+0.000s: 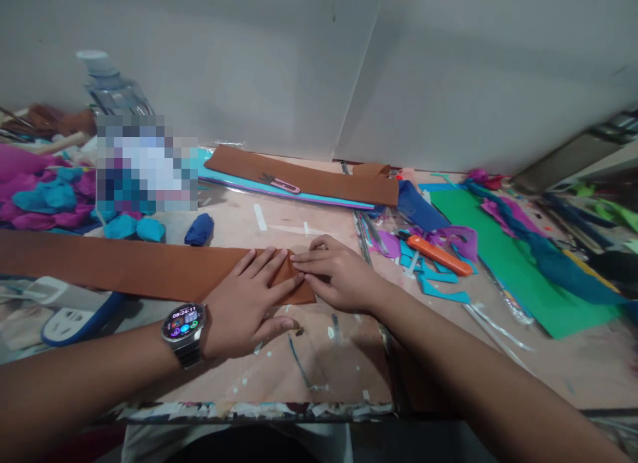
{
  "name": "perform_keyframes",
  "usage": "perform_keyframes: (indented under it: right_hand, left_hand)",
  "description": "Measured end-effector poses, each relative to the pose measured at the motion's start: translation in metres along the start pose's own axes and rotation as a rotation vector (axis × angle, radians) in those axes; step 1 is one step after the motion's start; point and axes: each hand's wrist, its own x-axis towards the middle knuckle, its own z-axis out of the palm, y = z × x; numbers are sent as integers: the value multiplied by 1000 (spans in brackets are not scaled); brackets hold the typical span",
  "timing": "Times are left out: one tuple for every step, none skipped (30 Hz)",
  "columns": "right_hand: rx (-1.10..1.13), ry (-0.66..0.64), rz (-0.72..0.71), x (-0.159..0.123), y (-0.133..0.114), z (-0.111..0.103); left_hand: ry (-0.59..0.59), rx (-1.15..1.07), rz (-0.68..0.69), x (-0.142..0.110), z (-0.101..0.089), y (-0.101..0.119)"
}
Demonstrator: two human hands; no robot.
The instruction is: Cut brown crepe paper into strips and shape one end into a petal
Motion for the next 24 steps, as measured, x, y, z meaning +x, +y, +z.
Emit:
perform_keyframes:
  right_hand:
    - [1,0,0,0,0,0]
    - [0,3,0,0,0,1]
    - [-2,6,-3,0,0,1]
    - [-6,10,-5,-1,0,1]
    - [-9,12,-7,-1,0,1]
    - [-12,16,-7,-1,0,2]
    - [-14,18,-7,-1,0,2]
    - [-15,17,-7,0,0,2]
    - [-15,16,-8,0,-1,2]
    - [-15,14,-10,0,-1,2]
    - [-14,15,-13,0,-1,2]
    - [-13,18,-16,-1,-1,1]
    - [-13,25,-16,-1,-1,1]
    - [-14,34,-11,-1,0,1]
    - [-15,44,-3,-2,0,1]
    - [-16,53,6,-2,0,1]
    - [-18,60,13,-3,1,0]
    - [-19,64,15,-3,1,0]
    - [-23,67,13,-3,2,0]
    - [-30,69,7,-4,2,0]
    - [-38,73,2,-4,3,0]
    - [-46,78,-1,-4,3,0]
    - [-52,85,-4,-4,3,0]
    - [-57,92,-6,-4,4,1]
  left_hand:
    - [1,0,2,0,0,0]
    - [2,-1,3,0,0,0]
    - [4,-2,4,0,1,0]
    - [7,-2,1,-1,1,0]
    - [11,0,-4,-1,0,0]
    - [16,5,-6,-1,0,1]
    - [21,12,-6,-1,0,1]
    - [25,20,-4,-2,0,2]
    - [25,26,-1,-2,0,2]
    - [23,30,1,-2,0,2]
    - [19,31,2,-2,1,2]
    - [15,30,0,-2,1,2]
    - [12,29,-2,-2,2,2]
    - [11,28,-2,-2,2,2]
    - [12,28,-2,-2,2,2]
    - [14,28,-1,-1,2,2]
    - [14,29,1,-1,2,2]
    - [12,29,2,-1,1,2]
    - [9,28,3,-1,1,2]
    - [5,27,3,-1,0,2]
    - [2,27,3,-1,0,2]
    - [1,27,3,-1,0,2]
    - [3,27,1,-2,0,2]
    - [6,27,1,-2,0,2]
